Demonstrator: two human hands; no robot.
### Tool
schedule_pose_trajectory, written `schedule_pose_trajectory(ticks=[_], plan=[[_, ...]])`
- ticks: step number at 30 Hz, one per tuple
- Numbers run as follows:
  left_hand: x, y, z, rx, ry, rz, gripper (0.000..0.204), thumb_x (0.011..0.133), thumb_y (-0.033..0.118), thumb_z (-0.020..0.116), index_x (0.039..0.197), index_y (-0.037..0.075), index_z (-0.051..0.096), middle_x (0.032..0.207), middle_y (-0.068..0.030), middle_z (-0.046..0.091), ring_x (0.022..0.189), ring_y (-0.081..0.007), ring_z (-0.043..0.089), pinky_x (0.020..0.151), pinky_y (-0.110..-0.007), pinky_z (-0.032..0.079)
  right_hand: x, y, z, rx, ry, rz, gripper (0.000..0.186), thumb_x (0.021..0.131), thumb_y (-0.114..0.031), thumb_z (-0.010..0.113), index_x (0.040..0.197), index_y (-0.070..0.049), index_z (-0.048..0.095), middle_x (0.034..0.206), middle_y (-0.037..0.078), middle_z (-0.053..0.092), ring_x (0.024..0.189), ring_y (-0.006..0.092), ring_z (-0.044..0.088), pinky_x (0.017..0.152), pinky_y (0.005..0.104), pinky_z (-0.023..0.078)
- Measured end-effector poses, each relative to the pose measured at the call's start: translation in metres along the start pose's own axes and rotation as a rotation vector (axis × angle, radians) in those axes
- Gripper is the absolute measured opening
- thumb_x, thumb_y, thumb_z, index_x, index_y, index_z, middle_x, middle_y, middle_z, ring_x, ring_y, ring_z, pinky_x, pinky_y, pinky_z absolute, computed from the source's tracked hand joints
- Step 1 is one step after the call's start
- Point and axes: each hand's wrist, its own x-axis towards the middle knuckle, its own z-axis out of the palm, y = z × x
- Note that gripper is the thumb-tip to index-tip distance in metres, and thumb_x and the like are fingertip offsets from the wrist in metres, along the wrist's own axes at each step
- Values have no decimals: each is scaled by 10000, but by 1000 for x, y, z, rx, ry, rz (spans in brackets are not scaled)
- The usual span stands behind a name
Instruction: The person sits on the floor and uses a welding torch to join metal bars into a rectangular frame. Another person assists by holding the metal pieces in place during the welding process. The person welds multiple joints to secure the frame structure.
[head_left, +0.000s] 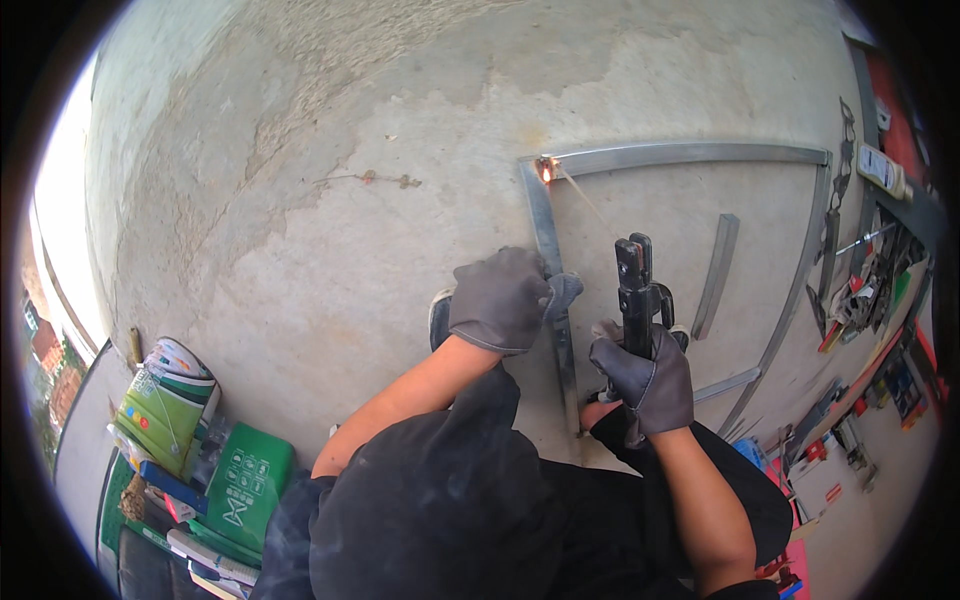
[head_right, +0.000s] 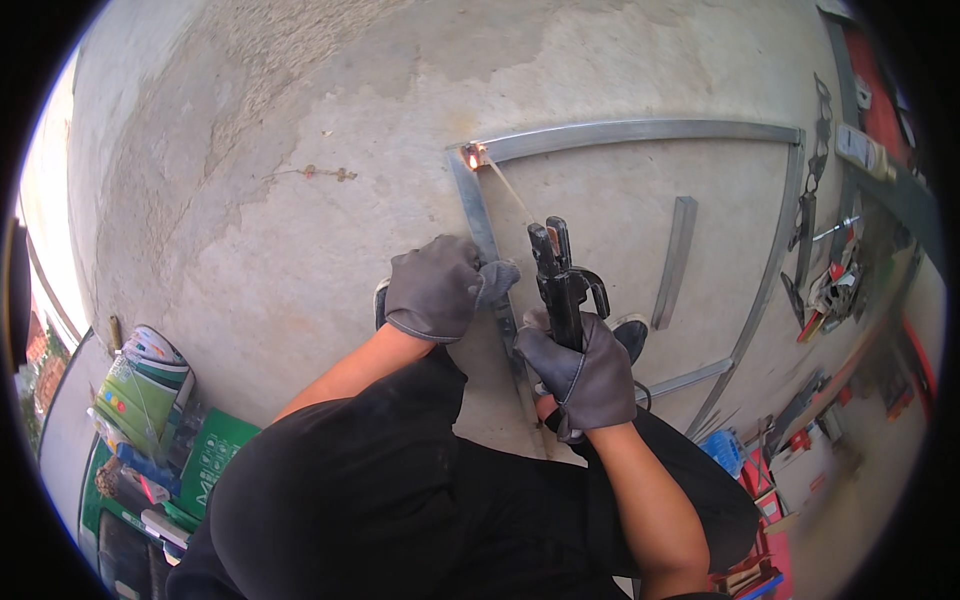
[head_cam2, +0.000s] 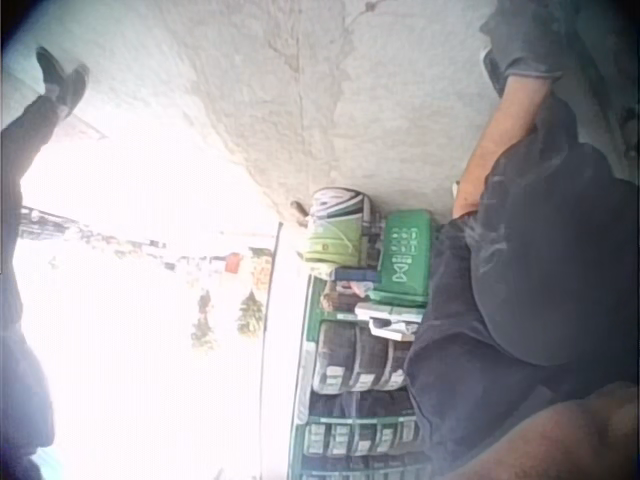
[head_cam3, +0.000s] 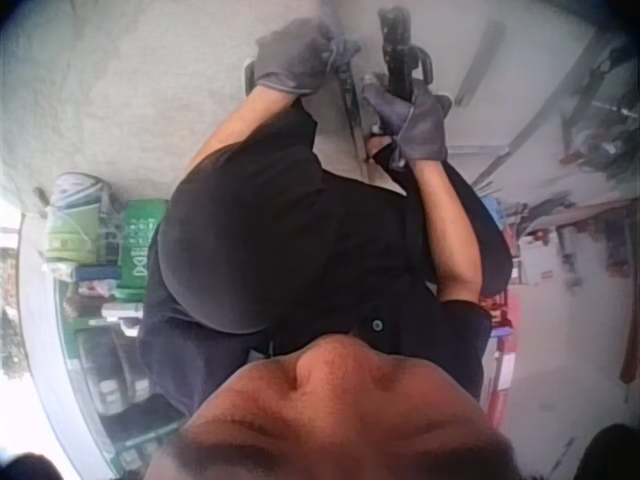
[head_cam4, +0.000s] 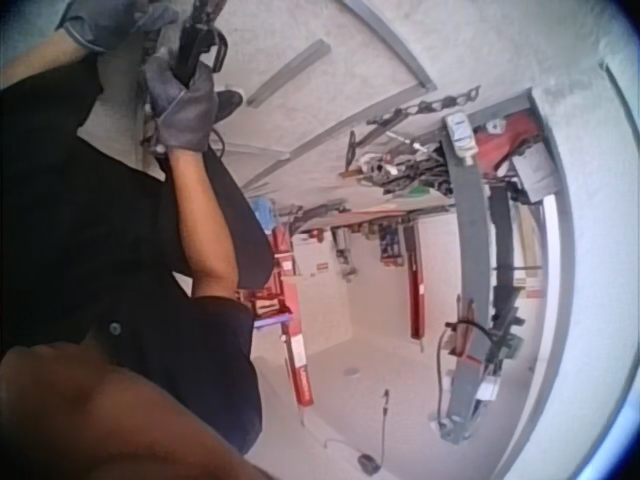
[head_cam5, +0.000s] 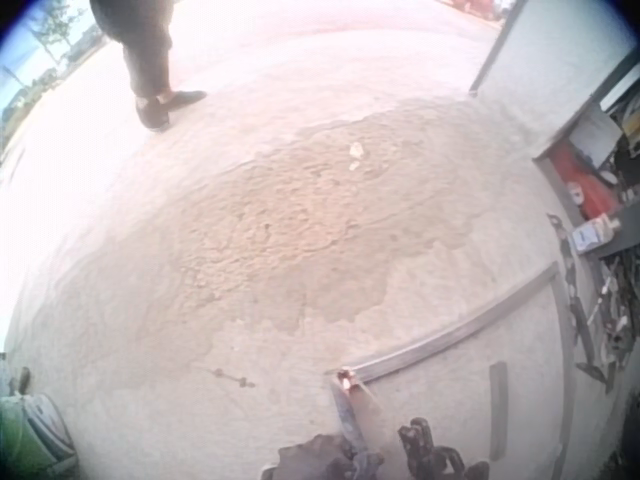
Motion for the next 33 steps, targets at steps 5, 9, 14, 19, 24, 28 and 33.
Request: schedule_pose_trajectory(ticks=[5,9,14,19,24,28,33], plan=[[0,-1,0,-7,-3,16,533,891,640,773,875,108,736,878,-126,730,792,-366,744,695,-522,522,2,1,1,3,-12,-8,436,882,-386,848,1132,-31,807,990,93,817,936,172,762,916,327,569],[-1,-3,0,-16,-8,16,534,901,637,766,876,105,732,876,-127,725,794,-373,743,703,-526,521,3,5,3,9,-17,-35,409,894,-366,853,1122,-30,806,965,77,810,908,147,749,892,315,570],[2,0,-4,-36,-78,-39,558,905,656,755,880,99,728,884,-143,729,804,-385,742,716,-545,518,3,2,4,69,-48,-4,405,899,-340,850,1128,-12,786,942,54,792,810,116,703,784,305,568],[2,1,-11,-49,-101,20,576,910,676,738,886,101,736,893,-152,733,810,-392,743,725,-551,515,0,7,2,80,-32,9,447,899,-360,846,1182,-19,788,1003,64,806,920,134,739,887,312,573],[0,-1,-4,-18,-62,-11,565,913,665,739,870,102,738,892,-148,733,813,-389,743,723,-549,512,1,10,1,72,-3,-38,443,894,-346,844,1185,-18,789,1049,82,813,966,130,747,905,313,573],[1,1,-5,4,-71,-36,553,916,655,741,875,103,740,899,-143,733,818,-383,743,720,-543,512,4,11,2,76,-35,-4,422,891,-336,853,1163,-19,790,1020,72,811,943,123,743,897,307,572],[1,0,-3,-12,-69,-26,542,910,646,753,880,105,742,892,-138,733,818,-378,745,719,-539,513,2,7,3,80,-39,-8,394,893,-343,860,1132,-36,796,974,60,808,908,125,743,884,308,572]])
